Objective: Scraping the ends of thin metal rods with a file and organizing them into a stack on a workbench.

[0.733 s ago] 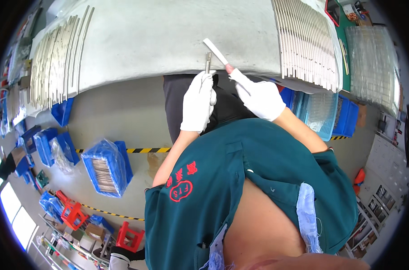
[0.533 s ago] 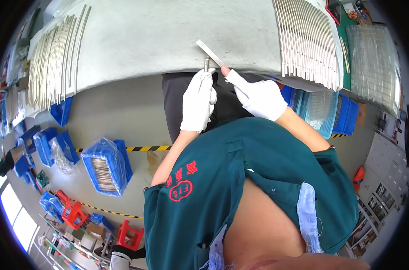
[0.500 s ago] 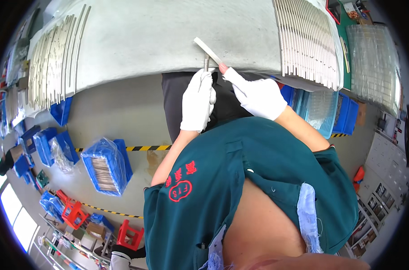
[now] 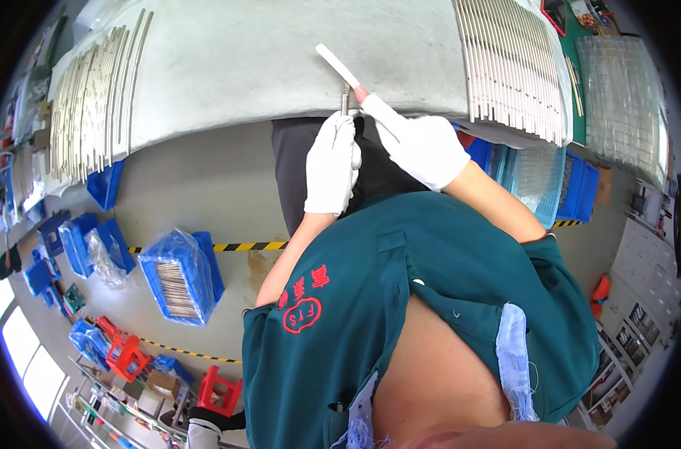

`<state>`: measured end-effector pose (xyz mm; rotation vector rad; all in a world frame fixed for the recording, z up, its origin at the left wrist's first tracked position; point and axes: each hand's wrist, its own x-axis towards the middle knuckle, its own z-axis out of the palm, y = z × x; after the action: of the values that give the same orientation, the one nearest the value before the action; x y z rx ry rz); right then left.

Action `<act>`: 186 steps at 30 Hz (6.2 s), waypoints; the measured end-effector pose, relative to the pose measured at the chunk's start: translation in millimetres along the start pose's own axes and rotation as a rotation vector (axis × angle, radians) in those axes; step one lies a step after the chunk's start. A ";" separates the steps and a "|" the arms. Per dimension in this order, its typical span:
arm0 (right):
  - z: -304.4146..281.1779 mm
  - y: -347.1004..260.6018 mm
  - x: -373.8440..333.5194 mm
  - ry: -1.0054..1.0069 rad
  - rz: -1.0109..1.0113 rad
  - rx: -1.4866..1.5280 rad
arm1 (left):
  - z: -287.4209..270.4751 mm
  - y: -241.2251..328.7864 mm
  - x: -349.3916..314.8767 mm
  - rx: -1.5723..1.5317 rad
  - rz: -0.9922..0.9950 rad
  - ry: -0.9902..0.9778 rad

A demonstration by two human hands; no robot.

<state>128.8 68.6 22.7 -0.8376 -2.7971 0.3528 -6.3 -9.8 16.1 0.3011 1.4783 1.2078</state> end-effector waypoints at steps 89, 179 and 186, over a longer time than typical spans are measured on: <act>-2.0 24.2 -36.7 -0.070 0.044 -0.011 | -33.6 53.0 2.7 0.614 0.234 -0.281; -36.1 15.3 -24.9 -0.422 0.130 0.031 | -44.3 12.8 14.6 1.163 0.619 0.121; -14.6 11.2 -13.2 -0.228 0.104 0.052 | -42.2 17.3 9.9 1.308 0.744 0.172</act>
<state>149.1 72.7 31.8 -0.9909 -2.9414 0.5691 -52.5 -16.0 16.7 1.7662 2.2385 0.5926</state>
